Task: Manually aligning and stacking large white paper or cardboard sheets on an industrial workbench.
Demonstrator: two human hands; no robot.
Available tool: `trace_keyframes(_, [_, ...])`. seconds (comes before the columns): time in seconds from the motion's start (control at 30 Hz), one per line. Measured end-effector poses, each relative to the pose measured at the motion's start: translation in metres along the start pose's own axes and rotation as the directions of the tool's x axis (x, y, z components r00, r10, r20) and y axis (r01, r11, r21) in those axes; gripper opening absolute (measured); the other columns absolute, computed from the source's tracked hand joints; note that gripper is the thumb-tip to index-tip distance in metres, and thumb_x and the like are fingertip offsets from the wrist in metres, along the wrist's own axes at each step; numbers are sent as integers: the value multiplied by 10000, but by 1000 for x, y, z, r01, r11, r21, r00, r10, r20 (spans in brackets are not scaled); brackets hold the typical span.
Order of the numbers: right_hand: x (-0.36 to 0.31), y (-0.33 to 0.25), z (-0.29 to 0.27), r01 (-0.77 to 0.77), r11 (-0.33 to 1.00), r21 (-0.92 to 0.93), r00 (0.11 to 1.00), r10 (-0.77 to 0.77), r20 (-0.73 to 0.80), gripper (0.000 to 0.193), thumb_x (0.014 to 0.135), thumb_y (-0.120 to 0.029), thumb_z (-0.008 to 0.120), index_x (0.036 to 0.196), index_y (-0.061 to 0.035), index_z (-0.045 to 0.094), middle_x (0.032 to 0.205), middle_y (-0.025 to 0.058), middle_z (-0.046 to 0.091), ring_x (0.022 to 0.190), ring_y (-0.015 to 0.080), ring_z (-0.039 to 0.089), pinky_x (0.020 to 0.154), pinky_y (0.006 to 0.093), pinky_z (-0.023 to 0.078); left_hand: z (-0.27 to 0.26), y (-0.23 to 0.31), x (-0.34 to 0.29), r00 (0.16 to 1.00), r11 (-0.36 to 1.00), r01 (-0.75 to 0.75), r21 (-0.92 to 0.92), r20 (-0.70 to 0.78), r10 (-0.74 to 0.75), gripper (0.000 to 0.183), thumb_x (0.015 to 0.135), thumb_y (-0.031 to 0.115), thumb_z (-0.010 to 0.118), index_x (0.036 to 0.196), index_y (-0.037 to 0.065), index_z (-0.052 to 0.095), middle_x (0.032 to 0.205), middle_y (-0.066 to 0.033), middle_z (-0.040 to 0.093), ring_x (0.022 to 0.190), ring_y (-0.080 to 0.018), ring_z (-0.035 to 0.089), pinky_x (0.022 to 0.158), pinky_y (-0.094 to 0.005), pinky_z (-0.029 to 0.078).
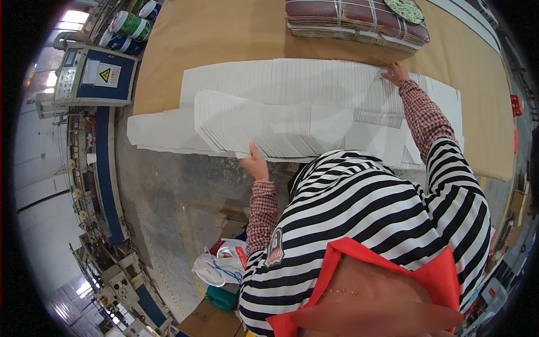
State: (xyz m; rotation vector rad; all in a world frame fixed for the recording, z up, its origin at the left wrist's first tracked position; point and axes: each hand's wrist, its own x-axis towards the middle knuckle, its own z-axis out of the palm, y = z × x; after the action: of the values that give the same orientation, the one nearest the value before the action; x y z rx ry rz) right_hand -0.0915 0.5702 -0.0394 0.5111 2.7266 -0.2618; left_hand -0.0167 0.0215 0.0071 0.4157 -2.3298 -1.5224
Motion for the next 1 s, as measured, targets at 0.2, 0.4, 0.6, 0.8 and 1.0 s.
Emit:
trace_keyframes(0.2, [-10, 8, 0, 0, 999, 48, 994, 5, -106, 671, 732, -470, 603, 1225, -61, 405, 1277, 151, 358, 1176, 302, 363, 968, 365, 340, -20, -37, 26, 793, 553, 609, -569, 413, -447, 314, 794, 189, 624, 881, -98, 531, 918, -107, 577, 789, -169, 530, 704, -289, 428])
trace_keyframes(0.4, [-6, 12, 2, 22, 992, 121, 994, -9, -105, 570, 729, -410, 629, 1123, -26, 479, 1172, 150, 434, 1102, 302, 426, 920, 372, 373, -2, -8, 1, 942, 875, 325, 360, -38, -334, 350, 819, 227, 593, 778, -116, 538, 778, -102, 578, 651, -143, 481, 626, -291, 412])
trace_keyframes(0.6, [-5, -7, -2, 40, 999, 32, 991, -35, -127, 565, 725, -403, 638, 1113, -25, 479, 1132, 147, 462, 1081, 306, 441, 904, 377, 382, -10, -11, 8, 932, 828, 359, -431, 124, -340, 297, 823, 194, 578, 933, -80, 543, 919, -112, 595, 753, -147, 531, 678, -307, 441])
trace_keyframes(0.8, [-3, -7, -1, 43, 998, 46, 991, -37, -127, 579, 726, -409, 635, 1131, -31, 467, 1127, 152, 469, 1088, 305, 439, 914, 375, 374, -5, -36, 13, 882, 755, 408, -514, 6, -472, 291, 810, 184, 599, 965, -43, 503, 890, -84, 575, 729, -147, 553, 660, -297, 464])
trace_keyframes(1.0, [-12, -13, -7, 3, 999, 38, 993, 1, -114, 586, 725, -403, 639, 1137, -27, 458, 1144, 152, 463, 1088, 301, 442, 911, 374, 377, -3, -28, -4, 883, 888, 460, 6, -103, -457, 293, 824, 208, 584, 933, -43, 479, 938, -115, 537, 779, -151, 509, 691, -307, 438])
